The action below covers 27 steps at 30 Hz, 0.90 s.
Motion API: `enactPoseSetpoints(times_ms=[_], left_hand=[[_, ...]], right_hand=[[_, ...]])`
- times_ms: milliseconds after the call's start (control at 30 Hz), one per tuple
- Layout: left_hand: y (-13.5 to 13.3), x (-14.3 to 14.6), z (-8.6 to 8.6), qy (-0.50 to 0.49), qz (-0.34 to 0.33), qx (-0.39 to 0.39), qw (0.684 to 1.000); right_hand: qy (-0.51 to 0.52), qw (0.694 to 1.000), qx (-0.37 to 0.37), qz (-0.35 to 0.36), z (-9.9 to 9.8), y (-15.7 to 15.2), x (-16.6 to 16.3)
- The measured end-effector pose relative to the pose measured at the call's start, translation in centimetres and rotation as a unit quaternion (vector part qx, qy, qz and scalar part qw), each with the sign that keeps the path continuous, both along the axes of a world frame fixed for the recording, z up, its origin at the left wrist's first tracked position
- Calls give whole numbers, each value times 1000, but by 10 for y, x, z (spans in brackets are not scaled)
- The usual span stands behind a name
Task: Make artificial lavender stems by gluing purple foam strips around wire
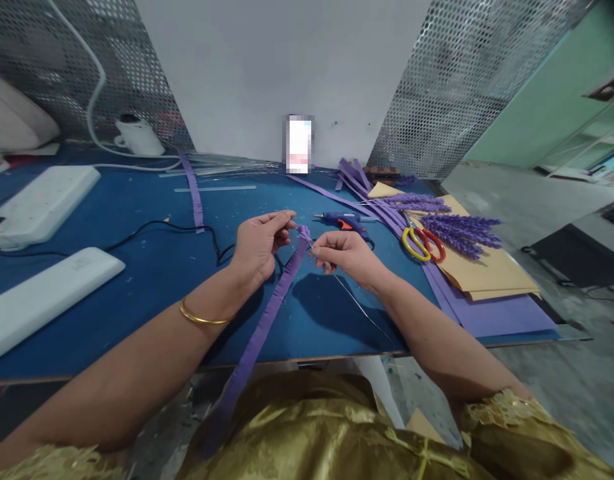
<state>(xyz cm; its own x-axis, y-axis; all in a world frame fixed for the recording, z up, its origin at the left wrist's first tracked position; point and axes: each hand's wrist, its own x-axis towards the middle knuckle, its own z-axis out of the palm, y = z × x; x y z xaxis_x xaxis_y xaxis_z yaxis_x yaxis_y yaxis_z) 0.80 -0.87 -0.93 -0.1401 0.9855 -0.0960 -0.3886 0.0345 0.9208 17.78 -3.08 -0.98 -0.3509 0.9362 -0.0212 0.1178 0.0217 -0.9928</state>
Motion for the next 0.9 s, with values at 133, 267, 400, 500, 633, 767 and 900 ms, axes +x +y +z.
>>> enactPoseSetpoints(times_ms=[133,267,400,500,633,767,900], left_hand=[[1,-1,-1,2,-4,-1,1000],[2,-2,-2,16,-20,31,999],[2,-1,0,36,-7,49,998],[2,0,-1,40,6,49,998],[3,0,-3,32,11,34,999],[4,-2,-4,10,9,27,1000],[5,-4,-3,27,-12,33,999]], right_hand=[[-4,1000,0,-1,0,-1,0],[-5,1000,4,2,-1,0,0],[-4,1000,6,5,-2,1,1],[-4,1000,9,5,-3,1,1],[-5,1000,7,6,-3,1,0],[-1,1000,1,8,-2,1,0],[2,1000,-3,10,-2,0,0]])
